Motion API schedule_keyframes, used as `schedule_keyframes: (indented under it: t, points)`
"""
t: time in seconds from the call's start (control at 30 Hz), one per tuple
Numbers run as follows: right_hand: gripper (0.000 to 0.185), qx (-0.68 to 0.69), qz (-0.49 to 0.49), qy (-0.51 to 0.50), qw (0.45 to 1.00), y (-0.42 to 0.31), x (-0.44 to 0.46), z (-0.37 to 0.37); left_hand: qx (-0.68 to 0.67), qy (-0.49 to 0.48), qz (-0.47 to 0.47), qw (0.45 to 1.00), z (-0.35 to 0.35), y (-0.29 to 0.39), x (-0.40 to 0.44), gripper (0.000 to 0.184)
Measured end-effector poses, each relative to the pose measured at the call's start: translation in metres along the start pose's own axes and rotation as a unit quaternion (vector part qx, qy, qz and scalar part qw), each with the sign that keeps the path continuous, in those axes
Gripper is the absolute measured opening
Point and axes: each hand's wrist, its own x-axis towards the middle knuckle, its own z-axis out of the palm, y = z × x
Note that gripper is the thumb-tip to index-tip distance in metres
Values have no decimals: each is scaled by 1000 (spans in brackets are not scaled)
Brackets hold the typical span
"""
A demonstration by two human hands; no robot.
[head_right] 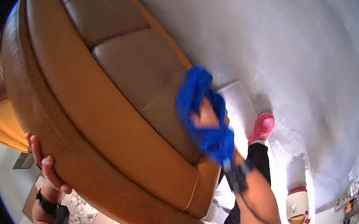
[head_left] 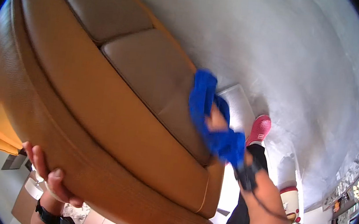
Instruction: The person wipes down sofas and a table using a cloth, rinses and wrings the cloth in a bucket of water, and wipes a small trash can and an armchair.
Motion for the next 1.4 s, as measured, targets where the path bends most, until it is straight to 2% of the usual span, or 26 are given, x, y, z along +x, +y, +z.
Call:
schedule_keyframes:
  t: [0.13,0.2,0.3,0.33,0.4,0.47,0.5,0.57,0.6,0.63,0.67,0.7,0.73,0.83,0.87,0.93,0.97,1.03,1.1,1.17,1.2,1.27,1.3,1.33,1.37,1.4]
  points:
    - [64,-68,-144,-83,984,-86,-103,-1,-16,1,-16,1000,3,7,1,64]
    - [61,-46,-195,-94,975,-115,-68,-8,-17,1,-16,1000,2,9,2,63]
    - [48,-57,-349,4,935,-111,14,34,-18,1,-14,1000,4,7,1,63]
    - [46,-231,-347,-57,907,-124,45,37,-15,9,-12,1000,4,7,1,63]
    - [42,-272,-213,-80,935,-171,120,42,-16,16,-5,1000,7,6,2,66]
    - [57,-117,-186,-74,973,-199,159,37,-18,23,6,1000,10,6,5,68]
    - [57,-108,-185,-75,974,-193,154,41,-17,21,5,1000,10,6,5,69]
    - [51,-148,-295,-19,944,-182,138,44,-10,17,5,1000,6,8,8,69]
    - [54,-117,-347,-4,931,-168,105,40,-4,23,3,1000,5,9,8,69]
    - [61,-157,-348,-63,922,-156,71,28,-9,10,0,1000,4,9,6,69]
    - [62,-129,-364,-89,918,-139,31,18,-14,1,-1,1000,4,7,7,68]
    - [62,-157,-358,-157,907,-128,-12,5,-40,22,-11,999,5,7,6,62]
    - [62,-111,-344,-185,914,-116,-48,-4,-35,28,-14,999,4,7,6,62]
    - [62,-151,-320,-260,899,-114,-111,-13,-45,21,-15,999,8,9,4,59]
    - [59,45,-170,-324,930,-109,-112,-6,-48,20,-13,999,9,9,5,59]
    - [50,203,-191,-227,933,-119,-90,20,-46,20,-16,999,8,11,6,60]
    - [43,103,-306,-227,919,-141,-53,28,-55,21,-16,998,8,11,5,60]
    - [32,-74,-529,-147,832,-187,22,44,-56,24,-19,998,8,12,4,59]
    - [34,-175,-571,23,802,-229,83,72,-67,16,-25,997,10,13,7,57]
    - [37,-110,-425,-100,893,-284,129,71,-68,19,-24,997,9,14,8,56]
    - [37,-115,-428,-98,891,-286,128,72,-68,19,-29,997,10,15,8,55]
    - [40,-319,-410,-66,852,-286,120,68,-68,35,-32,997,12,16,11,55]
    - [48,20,-391,-83,916,-281,98,58,-60,38,-27,997,15,16,12,55]
    - [55,17,-344,-138,929,-253,76,52,-54,37,-22,998,16,16,12,55]
    - [55,86,-277,-205,935,-239,43,38,-62,53,-21,996,18,17,13,54]
    - [55,34,-283,-246,927,-228,4,14,-65,64,-19,996,19,18,13,53]
